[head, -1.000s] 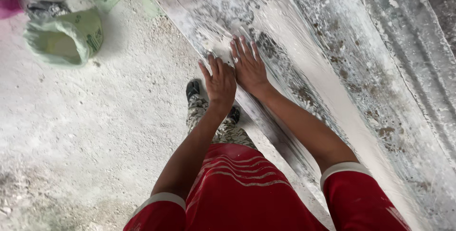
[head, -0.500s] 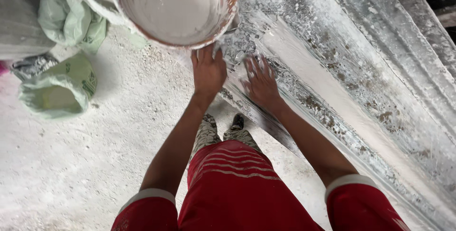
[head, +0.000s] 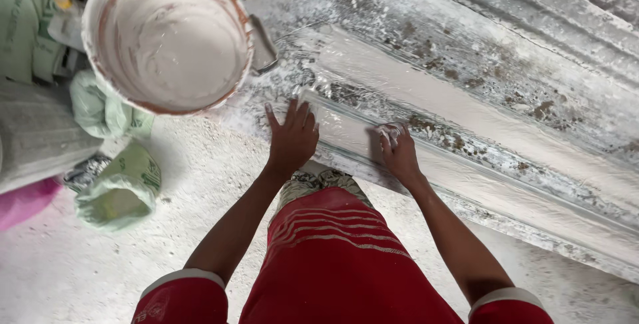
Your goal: The person wets a bundle of white fiberglass strands in a bucket of water, spreads the strands along the channels of long plaster molds, scoops plaster slurry from a bowl with a small container, pours it over the fibers, and smooths the surface with their hands.
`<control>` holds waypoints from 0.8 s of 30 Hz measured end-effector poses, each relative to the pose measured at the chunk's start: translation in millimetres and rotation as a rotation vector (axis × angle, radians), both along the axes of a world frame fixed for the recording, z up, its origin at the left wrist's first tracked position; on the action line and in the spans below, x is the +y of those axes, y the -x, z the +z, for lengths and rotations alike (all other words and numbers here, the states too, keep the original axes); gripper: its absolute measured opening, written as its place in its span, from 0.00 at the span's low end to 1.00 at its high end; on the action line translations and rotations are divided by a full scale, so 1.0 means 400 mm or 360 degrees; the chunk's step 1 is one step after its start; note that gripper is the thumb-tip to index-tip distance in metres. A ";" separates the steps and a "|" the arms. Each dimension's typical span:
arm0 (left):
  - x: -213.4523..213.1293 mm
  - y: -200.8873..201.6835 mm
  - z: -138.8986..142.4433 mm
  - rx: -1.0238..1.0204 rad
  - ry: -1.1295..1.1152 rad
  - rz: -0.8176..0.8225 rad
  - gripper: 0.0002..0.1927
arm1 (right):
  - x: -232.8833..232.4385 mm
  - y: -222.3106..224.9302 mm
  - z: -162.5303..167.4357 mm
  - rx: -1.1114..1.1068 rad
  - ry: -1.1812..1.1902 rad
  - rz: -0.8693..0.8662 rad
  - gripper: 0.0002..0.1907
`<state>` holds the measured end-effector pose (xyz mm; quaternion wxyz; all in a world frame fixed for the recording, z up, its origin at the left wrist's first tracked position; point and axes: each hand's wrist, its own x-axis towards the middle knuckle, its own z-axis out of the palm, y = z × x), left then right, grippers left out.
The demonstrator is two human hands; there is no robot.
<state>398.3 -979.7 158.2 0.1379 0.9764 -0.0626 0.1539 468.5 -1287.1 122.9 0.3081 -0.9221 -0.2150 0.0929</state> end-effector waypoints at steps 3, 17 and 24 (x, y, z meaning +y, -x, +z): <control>-0.039 -0.050 0.115 0.0014 0.0068 -0.0142 0.15 | 0.014 0.003 0.079 0.0536 -0.0144 -0.0294 0.15; -0.143 -0.348 0.339 0.0341 0.1783 -0.0527 0.15 | 0.018 -0.234 0.223 0.0550 -0.0998 -0.0542 0.19; 0.066 -0.490 0.092 0.1031 0.0162 0.0412 0.14 | 0.027 -0.358 0.058 -0.0211 0.0429 0.0278 0.25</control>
